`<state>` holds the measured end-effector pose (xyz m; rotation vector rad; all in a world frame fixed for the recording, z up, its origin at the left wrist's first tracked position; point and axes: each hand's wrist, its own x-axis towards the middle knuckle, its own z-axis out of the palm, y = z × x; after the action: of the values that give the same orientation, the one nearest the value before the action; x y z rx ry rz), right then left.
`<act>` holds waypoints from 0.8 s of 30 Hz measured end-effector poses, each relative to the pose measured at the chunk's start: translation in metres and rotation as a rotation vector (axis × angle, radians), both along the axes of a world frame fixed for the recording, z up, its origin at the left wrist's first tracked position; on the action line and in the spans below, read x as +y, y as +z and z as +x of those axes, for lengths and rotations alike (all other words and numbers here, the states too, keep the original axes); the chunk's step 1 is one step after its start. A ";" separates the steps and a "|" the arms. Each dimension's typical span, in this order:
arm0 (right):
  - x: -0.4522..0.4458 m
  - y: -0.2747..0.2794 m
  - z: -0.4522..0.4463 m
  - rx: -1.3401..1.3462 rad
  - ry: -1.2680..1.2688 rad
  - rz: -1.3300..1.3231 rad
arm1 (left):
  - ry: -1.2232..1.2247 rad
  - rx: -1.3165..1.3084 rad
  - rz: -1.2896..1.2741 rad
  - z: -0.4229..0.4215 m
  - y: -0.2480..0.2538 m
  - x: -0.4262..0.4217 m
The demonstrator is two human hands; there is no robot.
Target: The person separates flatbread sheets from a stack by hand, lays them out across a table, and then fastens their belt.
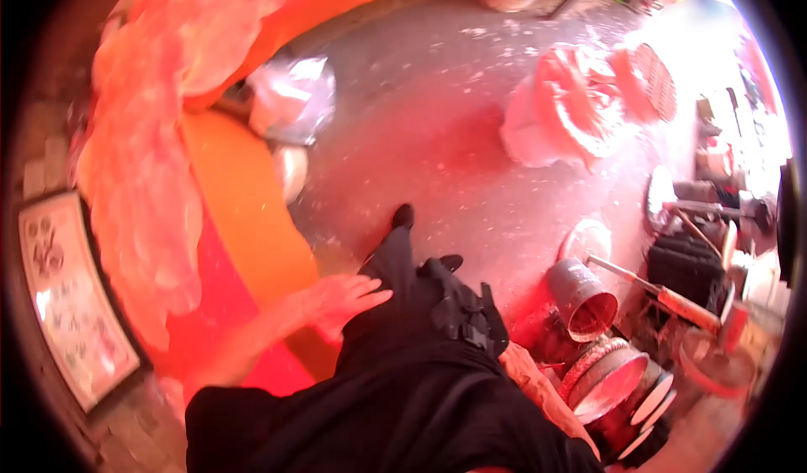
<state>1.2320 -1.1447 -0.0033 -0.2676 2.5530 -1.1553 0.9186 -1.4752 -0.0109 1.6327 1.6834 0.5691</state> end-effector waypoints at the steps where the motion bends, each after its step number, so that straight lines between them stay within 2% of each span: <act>1: -0.001 -0.002 -0.005 0.001 -0.013 0.008 | -0.014 0.010 0.017 -0.011 0.000 0.000; 7: -0.019 -0.016 -0.022 -0.033 -0.090 0.057 | -0.131 -0.029 -0.011 -0.071 0.006 0.017; 12: -0.018 0.002 -0.038 -0.041 -0.133 0.104 | -0.227 -0.050 0.017 -0.101 0.000 0.047; 15: -0.008 -0.007 -0.040 -0.015 -0.146 0.105 | -0.259 -0.053 0.031 -0.116 0.000 0.072; 18: 0.008 -0.023 -0.043 -0.027 -0.149 0.129 | -0.273 -0.040 0.005 -0.127 -0.009 0.089; 24: 0.082 -0.012 -0.097 0.045 -0.089 0.080 | -0.204 -0.085 0.037 -0.147 -0.013 0.135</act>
<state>1.1353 -1.0628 -0.0153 -0.1641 2.6678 -1.0865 0.7712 -1.3405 -0.0243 1.7564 1.4326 0.5621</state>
